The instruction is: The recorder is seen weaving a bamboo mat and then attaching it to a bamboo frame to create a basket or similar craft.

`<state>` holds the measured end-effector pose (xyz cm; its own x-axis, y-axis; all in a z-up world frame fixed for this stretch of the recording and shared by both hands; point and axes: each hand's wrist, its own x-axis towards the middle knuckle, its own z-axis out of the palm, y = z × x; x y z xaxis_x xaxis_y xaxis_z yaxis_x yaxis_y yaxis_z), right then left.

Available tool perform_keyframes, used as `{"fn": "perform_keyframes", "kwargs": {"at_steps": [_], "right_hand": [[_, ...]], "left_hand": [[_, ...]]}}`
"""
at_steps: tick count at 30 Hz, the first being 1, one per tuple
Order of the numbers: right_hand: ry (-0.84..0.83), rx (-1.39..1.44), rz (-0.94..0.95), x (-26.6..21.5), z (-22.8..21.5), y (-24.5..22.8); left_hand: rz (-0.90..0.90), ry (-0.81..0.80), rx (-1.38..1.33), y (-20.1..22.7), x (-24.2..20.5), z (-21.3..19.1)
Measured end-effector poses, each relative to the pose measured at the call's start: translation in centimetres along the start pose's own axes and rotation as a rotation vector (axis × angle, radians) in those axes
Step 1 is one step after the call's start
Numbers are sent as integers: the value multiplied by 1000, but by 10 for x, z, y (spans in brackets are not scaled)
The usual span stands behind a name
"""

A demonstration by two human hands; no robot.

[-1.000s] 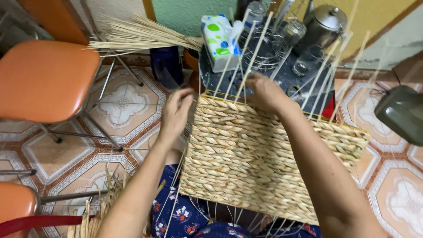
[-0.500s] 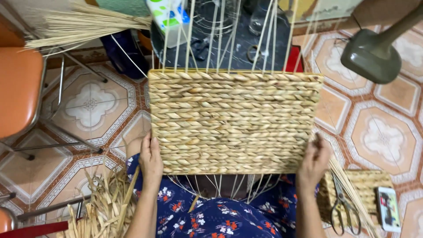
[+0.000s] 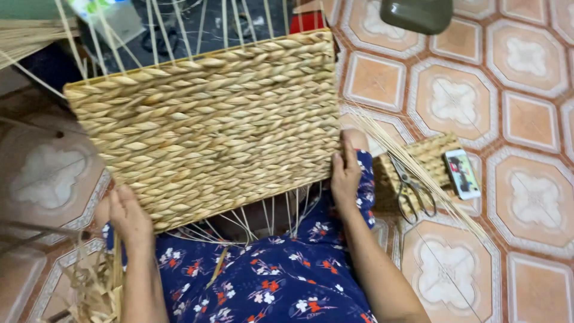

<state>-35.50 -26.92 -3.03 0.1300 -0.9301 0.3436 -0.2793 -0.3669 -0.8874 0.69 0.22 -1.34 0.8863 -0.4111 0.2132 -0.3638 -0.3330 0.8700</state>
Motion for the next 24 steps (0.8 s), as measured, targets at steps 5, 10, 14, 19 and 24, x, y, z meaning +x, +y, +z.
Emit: {"fn": "perform_keyframes", "kwargs": {"at_steps": [5,10,14,19,24], "right_hand": [[-53,129,-46,5,-29,-10],[164,-395,31,2,-107,23],[99,-750,52,-21,-172,95],[5,-901,344,-42,-197,115],[-50,-901,158,-49,-215,120]], "left_hand": [[61,16,54,2,0,6],[-111,111,79,-12,-6,7],[148,271,24,2,-20,10],[131,247,140,16,-35,6],[146,279,227,16,-50,1]]}}
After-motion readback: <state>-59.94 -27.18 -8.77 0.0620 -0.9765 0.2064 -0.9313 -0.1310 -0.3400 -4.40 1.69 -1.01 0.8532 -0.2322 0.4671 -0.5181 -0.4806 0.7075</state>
